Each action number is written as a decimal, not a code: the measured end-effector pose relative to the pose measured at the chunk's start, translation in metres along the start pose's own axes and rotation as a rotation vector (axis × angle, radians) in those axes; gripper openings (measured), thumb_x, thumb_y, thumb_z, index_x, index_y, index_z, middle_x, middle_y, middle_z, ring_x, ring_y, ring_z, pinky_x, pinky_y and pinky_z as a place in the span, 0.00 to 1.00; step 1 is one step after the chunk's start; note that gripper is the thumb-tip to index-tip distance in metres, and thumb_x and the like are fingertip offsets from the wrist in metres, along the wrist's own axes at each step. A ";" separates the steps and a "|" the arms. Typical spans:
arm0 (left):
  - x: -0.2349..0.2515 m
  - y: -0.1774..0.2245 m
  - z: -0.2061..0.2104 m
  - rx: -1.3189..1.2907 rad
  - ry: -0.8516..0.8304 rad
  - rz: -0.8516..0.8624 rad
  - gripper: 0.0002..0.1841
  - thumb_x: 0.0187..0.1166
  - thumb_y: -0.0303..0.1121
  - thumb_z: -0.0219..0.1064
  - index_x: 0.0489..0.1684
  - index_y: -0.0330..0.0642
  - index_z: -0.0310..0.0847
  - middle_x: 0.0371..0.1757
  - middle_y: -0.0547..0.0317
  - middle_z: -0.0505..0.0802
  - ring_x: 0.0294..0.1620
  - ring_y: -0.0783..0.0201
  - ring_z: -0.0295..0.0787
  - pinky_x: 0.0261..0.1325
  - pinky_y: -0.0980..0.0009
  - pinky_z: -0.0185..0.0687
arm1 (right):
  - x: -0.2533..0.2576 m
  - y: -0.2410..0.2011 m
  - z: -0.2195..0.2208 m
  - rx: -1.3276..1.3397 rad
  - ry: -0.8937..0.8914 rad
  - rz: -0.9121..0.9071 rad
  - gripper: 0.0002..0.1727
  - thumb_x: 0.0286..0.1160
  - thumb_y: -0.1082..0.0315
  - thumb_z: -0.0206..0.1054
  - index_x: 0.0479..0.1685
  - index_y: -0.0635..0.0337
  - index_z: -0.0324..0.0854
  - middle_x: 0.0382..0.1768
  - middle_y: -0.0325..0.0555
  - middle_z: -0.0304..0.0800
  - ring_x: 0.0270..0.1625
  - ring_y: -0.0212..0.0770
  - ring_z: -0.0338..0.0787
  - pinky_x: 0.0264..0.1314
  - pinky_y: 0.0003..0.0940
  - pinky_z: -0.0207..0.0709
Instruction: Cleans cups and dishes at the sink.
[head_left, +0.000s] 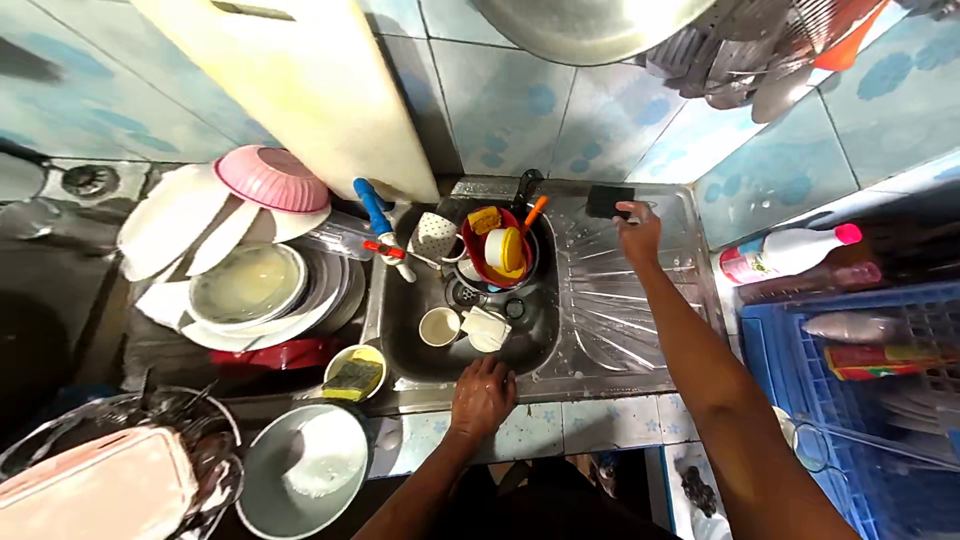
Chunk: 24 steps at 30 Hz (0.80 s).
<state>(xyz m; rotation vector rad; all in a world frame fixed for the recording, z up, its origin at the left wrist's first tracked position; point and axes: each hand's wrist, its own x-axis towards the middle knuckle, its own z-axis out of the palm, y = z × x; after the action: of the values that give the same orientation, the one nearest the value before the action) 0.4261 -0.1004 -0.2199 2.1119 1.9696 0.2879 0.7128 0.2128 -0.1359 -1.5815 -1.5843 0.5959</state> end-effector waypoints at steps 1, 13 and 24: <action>0.000 0.000 0.000 -0.002 -0.003 -0.003 0.22 0.82 0.51 0.52 0.38 0.50 0.91 0.47 0.56 0.93 0.50 0.52 0.91 0.51 0.55 0.87 | 0.004 -0.013 0.008 -0.104 -0.069 -0.050 0.15 0.72 0.75 0.70 0.58 0.61 0.90 0.64 0.54 0.88 0.67 0.50 0.87 0.71 0.47 0.81; -0.001 0.000 0.001 0.004 -0.041 -0.023 0.21 0.82 0.52 0.52 0.40 0.51 0.91 0.49 0.57 0.93 0.53 0.54 0.91 0.54 0.57 0.87 | 0.080 -0.054 0.079 -0.715 -0.401 -0.498 0.15 0.61 0.81 0.69 0.42 0.53 0.91 0.54 0.46 0.91 0.71 0.59 0.79 0.72 0.61 0.71; 0.001 0.003 0.003 -0.035 0.041 0.022 0.22 0.79 0.51 0.54 0.37 0.50 0.93 0.45 0.55 0.94 0.50 0.51 0.92 0.50 0.53 0.88 | -0.069 0.018 0.025 -0.618 -0.102 0.152 0.38 0.85 0.44 0.59 0.85 0.63 0.69 0.91 0.61 0.58 0.92 0.62 0.59 0.90 0.61 0.58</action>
<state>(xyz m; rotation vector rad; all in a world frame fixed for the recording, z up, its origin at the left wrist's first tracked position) 0.4299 -0.1002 -0.2223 2.1236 1.9498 0.3694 0.6961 0.1533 -0.1788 -2.1652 -1.8453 0.2739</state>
